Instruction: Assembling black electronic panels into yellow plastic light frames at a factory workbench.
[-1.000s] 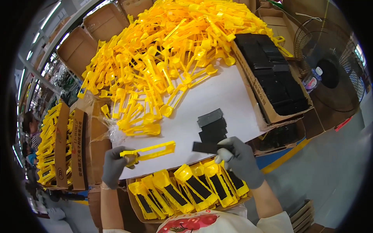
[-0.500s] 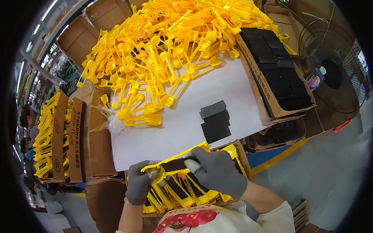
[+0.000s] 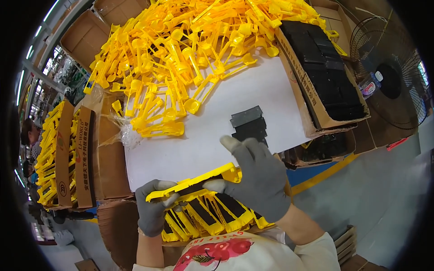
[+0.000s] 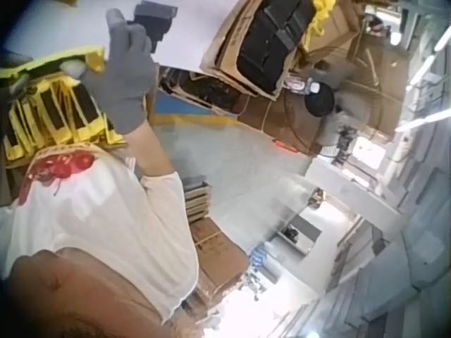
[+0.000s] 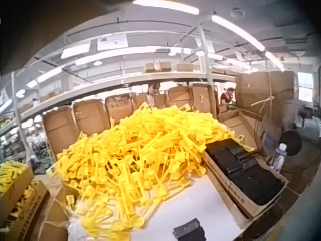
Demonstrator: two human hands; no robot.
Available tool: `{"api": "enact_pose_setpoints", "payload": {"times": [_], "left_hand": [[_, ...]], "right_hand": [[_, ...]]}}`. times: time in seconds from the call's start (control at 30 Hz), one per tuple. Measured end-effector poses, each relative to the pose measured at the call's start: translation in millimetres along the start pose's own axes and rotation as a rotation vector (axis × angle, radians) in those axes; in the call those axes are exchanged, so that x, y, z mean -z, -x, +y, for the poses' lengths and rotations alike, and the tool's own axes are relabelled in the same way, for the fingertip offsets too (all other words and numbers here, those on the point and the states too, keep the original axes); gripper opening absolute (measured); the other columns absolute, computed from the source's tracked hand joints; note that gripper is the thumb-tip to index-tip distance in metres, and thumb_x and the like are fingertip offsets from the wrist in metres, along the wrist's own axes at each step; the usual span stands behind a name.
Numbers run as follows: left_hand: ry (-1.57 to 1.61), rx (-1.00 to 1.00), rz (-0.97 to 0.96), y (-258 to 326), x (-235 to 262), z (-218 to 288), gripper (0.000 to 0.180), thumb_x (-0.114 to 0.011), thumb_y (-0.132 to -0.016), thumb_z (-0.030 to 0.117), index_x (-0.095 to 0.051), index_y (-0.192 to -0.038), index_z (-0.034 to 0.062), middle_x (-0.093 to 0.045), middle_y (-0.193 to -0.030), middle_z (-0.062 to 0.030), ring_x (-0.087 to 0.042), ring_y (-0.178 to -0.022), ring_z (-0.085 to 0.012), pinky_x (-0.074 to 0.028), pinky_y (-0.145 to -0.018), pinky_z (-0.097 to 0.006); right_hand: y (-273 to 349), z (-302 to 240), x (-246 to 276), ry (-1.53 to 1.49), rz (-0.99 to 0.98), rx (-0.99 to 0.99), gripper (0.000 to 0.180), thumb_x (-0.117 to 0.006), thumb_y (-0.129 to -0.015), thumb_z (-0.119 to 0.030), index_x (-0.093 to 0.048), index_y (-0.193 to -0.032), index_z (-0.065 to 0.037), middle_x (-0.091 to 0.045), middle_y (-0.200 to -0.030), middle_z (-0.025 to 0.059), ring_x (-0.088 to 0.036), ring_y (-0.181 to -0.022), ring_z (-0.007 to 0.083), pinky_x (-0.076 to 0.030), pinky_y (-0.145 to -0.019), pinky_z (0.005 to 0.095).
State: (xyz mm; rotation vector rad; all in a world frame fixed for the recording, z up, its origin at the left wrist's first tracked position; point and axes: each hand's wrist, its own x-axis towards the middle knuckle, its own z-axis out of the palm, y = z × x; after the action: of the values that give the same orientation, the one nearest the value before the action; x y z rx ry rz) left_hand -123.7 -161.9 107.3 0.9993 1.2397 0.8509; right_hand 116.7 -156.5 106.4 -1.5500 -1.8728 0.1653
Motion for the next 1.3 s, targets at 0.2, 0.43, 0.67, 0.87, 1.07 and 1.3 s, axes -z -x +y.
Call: {"api": "enact_pose_setpoints", "payload": {"times": [0.2, 0.43, 0.67, 0.87, 1.07, 1.3], "left_hand": [[-0.142, 0.002, -0.011, 7, 14, 7, 0.02, -0.071, -0.081, -0.005, -0.068, -0.101, -0.0028, -0.069, -0.086, -0.0081, -0.066, -0.07, -0.011, -0.055, -0.06, -0.021], [-0.328, 0.028, -0.063, 35, 45, 37, 0.018, -0.07, -0.082, -0.003, -0.068, -0.1, -0.003, -0.069, -0.084, -0.0079, -0.065, -0.071, -0.0082, -0.051, -0.057, -0.018], [-1.003, 0.371, -0.316, 34, 123, 45, 0.02, -0.075, -0.077, 0.006, -0.067, -0.096, 0.0044, -0.069, -0.081, -0.0091, -0.067, -0.069, -0.0153, -0.051, -0.062, -0.028], [-1.477, -0.037, -0.113, 18, 96, 25, 0.047, -0.08, -0.069, 0.023, -0.059, -0.11, 0.0092, -0.066, -0.087, -0.0119, -0.065, -0.082, -0.032, -0.051, -0.068, -0.041], [-1.152, -0.399, 0.131, -112, 88, 43, 0.045, -0.075, -0.071, 0.006, -0.063, -0.114, 0.0069, -0.068, -0.094, -0.0132, -0.067, -0.077, -0.029, -0.053, -0.072, -0.036], [-1.577, -0.269, -0.198, -241, 50, 33, 0.086, -0.074, -0.068, 0.008, -0.036, -0.144, 0.0179, -0.058, -0.125, -0.0163, -0.054, -0.112, -0.0363, -0.047, -0.094, -0.042]], "right_hand": [[24, 0, -30, -0.483, -0.322, -0.193, 0.029, -0.08, -0.075, -0.033, -0.068, -0.09, -0.011, -0.066, -0.067, 0.0061, -0.063, -0.055, 0.0214, -0.049, -0.053, 0.029], [34, -17, -48, -0.54, -0.481, -0.077, 0.039, -0.082, -0.072, -0.037, -0.065, -0.098, -0.013, -0.068, -0.071, 0.0026, -0.065, -0.056, 0.0189, -0.05, -0.056, 0.0279], [28, 5, -32, -0.76, -0.449, -0.428, 0.055, -0.078, -0.068, -0.02, -0.059, -0.119, -0.01, -0.069, -0.086, 0.0012, -0.059, -0.058, 0.0051, -0.048, -0.059, 0.0185], [24, 29, -29, -0.66, -0.419, -0.512, 0.047, -0.075, -0.075, -0.021, -0.06, -0.118, -0.009, -0.068, -0.082, 0.0015, -0.056, -0.063, 0.0051, -0.047, -0.06, 0.0197], [-3, 71, -28, -0.537, -0.179, -0.514, 0.026, -0.072, -0.081, -0.013, -0.066, -0.105, -0.004, -0.066, -0.079, 0.0011, -0.055, -0.067, 0.0053, -0.046, -0.063, 0.0206], [-24, 105, -23, -0.31, -0.152, -0.471, 0.026, -0.073, -0.078, -0.016, -0.068, -0.101, -0.004, -0.067, -0.079, 0.0047, -0.057, -0.06, 0.0116, -0.047, -0.06, 0.0241]]}}
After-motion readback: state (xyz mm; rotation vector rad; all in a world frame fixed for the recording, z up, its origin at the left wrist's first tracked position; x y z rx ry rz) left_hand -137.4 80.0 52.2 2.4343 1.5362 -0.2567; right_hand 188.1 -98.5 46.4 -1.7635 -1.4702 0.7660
